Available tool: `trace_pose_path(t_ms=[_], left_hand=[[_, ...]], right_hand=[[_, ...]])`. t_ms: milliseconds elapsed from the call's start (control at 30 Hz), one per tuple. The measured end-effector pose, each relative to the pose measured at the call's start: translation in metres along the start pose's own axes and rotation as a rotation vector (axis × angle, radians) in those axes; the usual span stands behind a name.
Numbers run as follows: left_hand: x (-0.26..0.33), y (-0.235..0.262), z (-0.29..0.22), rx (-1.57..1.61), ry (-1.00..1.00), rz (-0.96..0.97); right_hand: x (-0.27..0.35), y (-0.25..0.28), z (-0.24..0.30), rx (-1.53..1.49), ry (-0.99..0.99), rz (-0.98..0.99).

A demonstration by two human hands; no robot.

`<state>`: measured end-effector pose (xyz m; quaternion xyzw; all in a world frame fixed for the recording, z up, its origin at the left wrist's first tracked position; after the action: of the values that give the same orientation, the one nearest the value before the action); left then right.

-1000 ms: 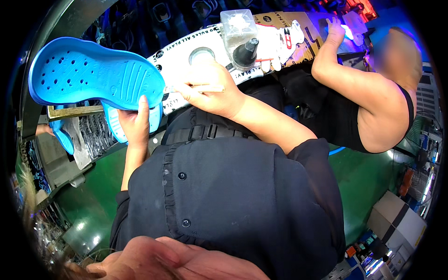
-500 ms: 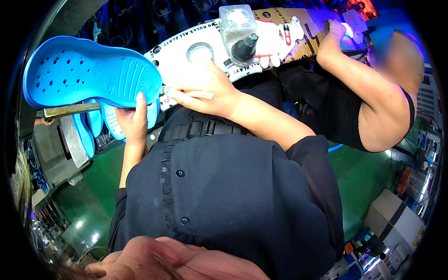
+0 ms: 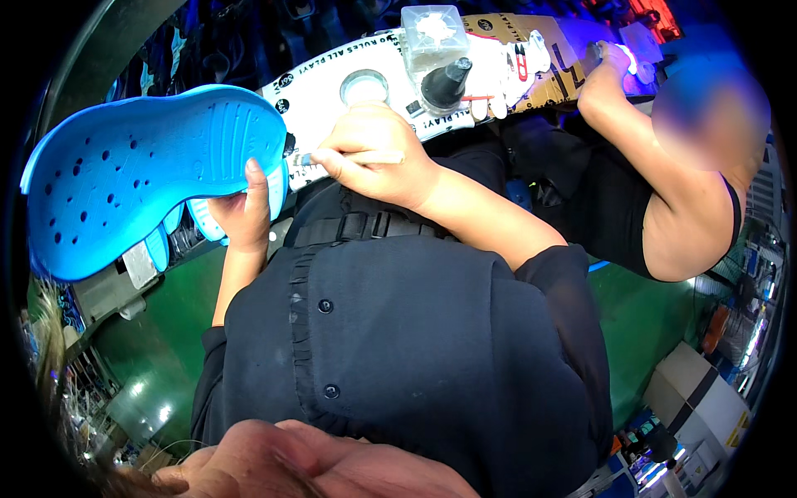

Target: The person applies a liquid substance to the bottom of blue clog-style shoes using a brush, picking up each shoe from a stack and placing it back after finishing.

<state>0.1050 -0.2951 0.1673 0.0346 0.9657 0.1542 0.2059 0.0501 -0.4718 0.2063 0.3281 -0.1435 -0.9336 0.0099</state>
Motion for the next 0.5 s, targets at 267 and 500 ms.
trace_pose_path(t_ms=[267, 500], left_hand=[[0.003, -0.002, -0.005, -0.028, -0.122, -0.034], [0.001, -0.002, -0.004, 0.038, -0.05, -0.008]], right_hand=[[-0.005, -0.001, 0.006, -0.053, 0.037, -0.055], [0.008, 0.008, -0.001, -0.104, -0.032, -0.117]])
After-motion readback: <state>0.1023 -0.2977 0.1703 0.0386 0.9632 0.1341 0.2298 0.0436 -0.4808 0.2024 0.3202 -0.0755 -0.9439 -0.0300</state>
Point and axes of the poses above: each hand's wrist, its own x-axis away from the middle knuckle, its own y-axis out of the back of the hand, z = x × y, the point moved 9 cm from there along -x, towards the middle knuckle, and after that the axes turned 13 degrees about -x, right-handed, at the moved point
